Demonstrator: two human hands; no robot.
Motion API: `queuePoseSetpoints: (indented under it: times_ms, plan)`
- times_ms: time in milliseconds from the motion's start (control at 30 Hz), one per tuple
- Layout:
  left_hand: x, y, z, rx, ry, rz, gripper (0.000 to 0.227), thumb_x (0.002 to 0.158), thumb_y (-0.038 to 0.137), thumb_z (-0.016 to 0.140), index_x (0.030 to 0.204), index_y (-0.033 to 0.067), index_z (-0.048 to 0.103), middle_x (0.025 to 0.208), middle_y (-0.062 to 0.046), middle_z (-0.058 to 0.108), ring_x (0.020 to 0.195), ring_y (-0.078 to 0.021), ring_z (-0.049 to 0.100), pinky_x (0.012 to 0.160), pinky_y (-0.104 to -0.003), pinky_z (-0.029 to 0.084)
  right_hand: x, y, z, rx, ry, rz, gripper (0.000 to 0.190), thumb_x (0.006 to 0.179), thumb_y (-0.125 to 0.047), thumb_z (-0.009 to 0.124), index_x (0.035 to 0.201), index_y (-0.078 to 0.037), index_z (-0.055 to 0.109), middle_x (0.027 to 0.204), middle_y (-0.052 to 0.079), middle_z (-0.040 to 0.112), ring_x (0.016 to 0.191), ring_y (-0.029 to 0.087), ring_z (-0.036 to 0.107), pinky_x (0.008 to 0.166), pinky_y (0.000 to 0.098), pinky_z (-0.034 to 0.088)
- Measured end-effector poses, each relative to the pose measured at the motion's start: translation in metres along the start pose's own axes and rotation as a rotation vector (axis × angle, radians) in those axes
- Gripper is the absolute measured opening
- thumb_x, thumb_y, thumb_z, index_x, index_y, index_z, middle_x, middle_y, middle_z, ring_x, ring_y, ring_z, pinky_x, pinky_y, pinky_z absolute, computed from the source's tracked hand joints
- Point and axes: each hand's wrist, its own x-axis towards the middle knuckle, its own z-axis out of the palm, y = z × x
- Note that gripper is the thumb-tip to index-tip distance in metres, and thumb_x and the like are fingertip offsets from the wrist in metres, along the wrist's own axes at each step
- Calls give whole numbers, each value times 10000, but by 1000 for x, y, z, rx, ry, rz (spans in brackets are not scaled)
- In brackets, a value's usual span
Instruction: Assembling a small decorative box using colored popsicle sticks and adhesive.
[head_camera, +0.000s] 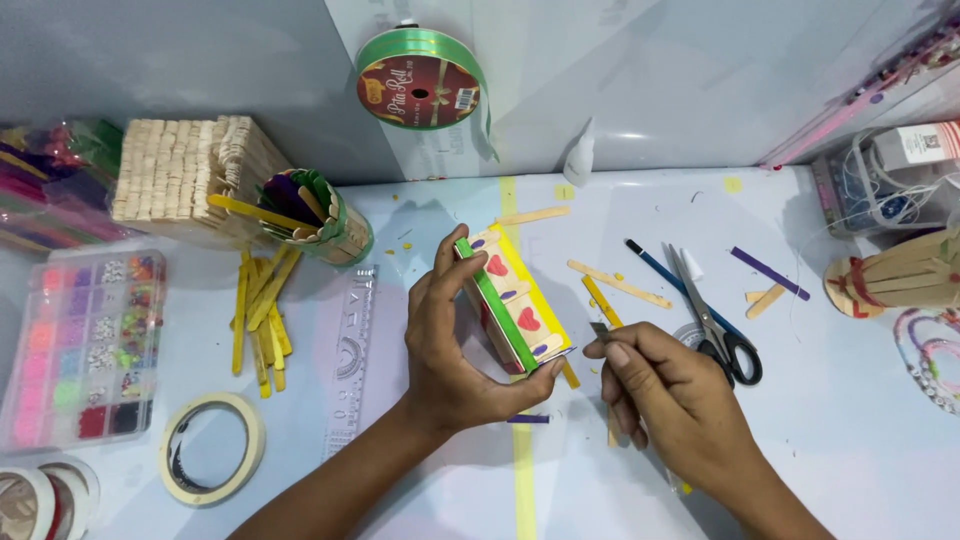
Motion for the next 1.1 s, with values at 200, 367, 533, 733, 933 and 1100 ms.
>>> queuePoseSetpoints:
  times_ms: [200, 367, 533, 733, 933, 1100]
  plan:
    - [1, 1, 0, 22, 3, -11, 983, 594, 434, 897, 1371, 19, 462, 1454, -301, 549, 1423, -384, 554, 1119, -424, 459, -4, -2, 2, -133, -1, 1, 262, 984, -191, 562, 997, -47, 781, 592, 64, 726, 348, 153, 622, 355, 244, 516]
    - [-3, 4, 2, 63, 48, -39, 1009, 579, 431, 935, 1377, 39, 458, 1398, -221, 587, 1410, -397, 565, 1118, -446, 488, -12, -10, 3, -574, 90, -469, 318, 1005, -191, 524, 1226, -48, 702, 819, 48, 735, 674, 165, 680, 641, 291, 542]
    - [-2, 11, 1, 58, 57, -144, 1086, 558, 403, 936, 1436, 72, 390, 1511, -279, 519, 1454, -368, 521, 1117, -387, 447, -12, -16, 6, -671, 107, -621, 312, 1008, -142, 509, 1208, 27, 680, 754, 50, 711, 657, 220, 632, 742, 366, 554]
    - [-1, 17, 2, 151, -21, -228, 1233, 585, 476, 937, 1505, 19, 256, 1538, -186, 413, 1451, -374, 455, 1159, -473, 375, 5, -2, 7, -417, 147, -238, 252, 909, -257, 693, 1109, -145, 798, 808, -11, 796, 666, 68, 690, 618, 225, 533]
    - [3, 18, -3, 309, -131, -335, 1410, 530, 779, 828, 1552, 13, 231, 1514, -163, 356, 1453, -339, 397, 1106, -532, 339, 11, -14, 5, -228, 83, 42, 297, 841, -281, 742, 1076, -140, 859, 1071, -24, 887, 1010, 83, 793, 889, 233, 591]
    - [16, 27, -15, 27, -111, -450, 1231, 616, 453, 916, 1555, 67, 219, 1513, -178, 387, 1441, -358, 393, 1152, -510, 321, 16, -10, 5, -139, 34, 85, 294, 873, -173, 770, 1155, -130, 843, 876, -26, 744, 603, 89, 503, 642, 219, 437]
